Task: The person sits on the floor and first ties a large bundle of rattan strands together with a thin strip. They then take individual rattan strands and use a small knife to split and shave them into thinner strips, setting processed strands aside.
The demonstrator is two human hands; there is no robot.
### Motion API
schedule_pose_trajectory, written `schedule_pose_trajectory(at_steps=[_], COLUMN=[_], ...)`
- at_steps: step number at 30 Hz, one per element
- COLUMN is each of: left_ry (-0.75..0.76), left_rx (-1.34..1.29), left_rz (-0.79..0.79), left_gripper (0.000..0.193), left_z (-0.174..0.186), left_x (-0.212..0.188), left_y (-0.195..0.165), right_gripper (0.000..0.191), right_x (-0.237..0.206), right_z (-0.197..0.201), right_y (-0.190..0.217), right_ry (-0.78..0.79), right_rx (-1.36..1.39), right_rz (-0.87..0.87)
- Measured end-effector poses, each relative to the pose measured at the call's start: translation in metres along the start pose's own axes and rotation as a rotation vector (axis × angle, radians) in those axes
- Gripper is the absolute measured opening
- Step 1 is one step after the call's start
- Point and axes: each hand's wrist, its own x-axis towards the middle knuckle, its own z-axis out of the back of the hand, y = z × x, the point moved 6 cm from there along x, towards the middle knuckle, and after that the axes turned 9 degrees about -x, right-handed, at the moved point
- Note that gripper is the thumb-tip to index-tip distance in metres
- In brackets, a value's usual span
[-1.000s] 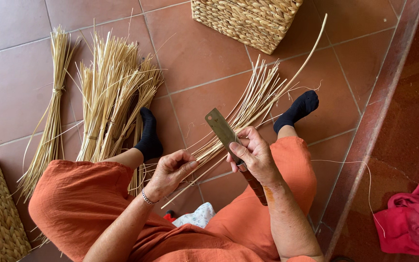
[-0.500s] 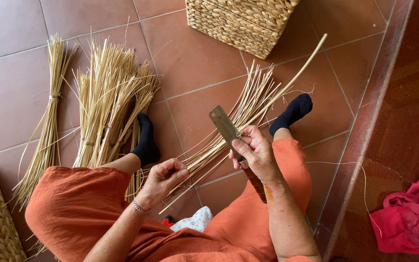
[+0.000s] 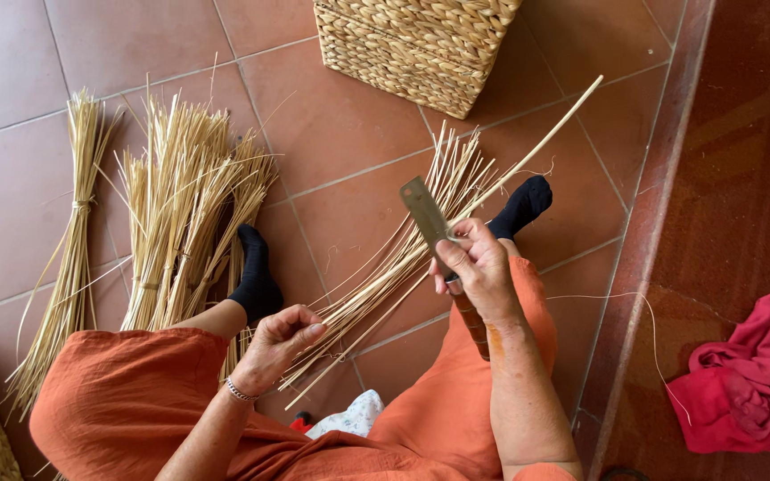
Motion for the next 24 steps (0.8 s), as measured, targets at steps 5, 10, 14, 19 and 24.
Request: schedule_pose_trajectory(at_steps=[5, 10, 14, 19, 24], left_ry=[-0.004, 0.048, 0.064, -0.01, -0.015], left_rx=[-0.018, -0.048, 0.0, 0.118, 0.201], left_rz=[0.066, 0.099, 0.005, -0.214, -0.295], left_gripper=[0.012, 0.026, 0.027, 0.013, 0.008], left_z=[0.009, -0.013, -0.053, -0.076, -0.066], left_x=[-0.001, 0.004, 0.017, 0.04, 0.033], left_y=[0.001, -0.027, -0.047, -0.062, -0.059], right_gripper=[0.019, 0.022, 0.022, 0.022, 0.017], right_x=[0.002, -0.001, -0.007, -0.02, -0.02], right_z=[0.02, 0.011, -0.02, -0.063, -0.07], right_y=[0.013, 0.006, -0.004, -0.024, -0.026], right_ry=[-0.031, -0.043, 0.059, 0.253, 0.308], right_rx=[0.073, 0.056, 0.084, 0.04, 0.053], right_rz=[0.099, 0.01, -0.014, -0.15, -0.132])
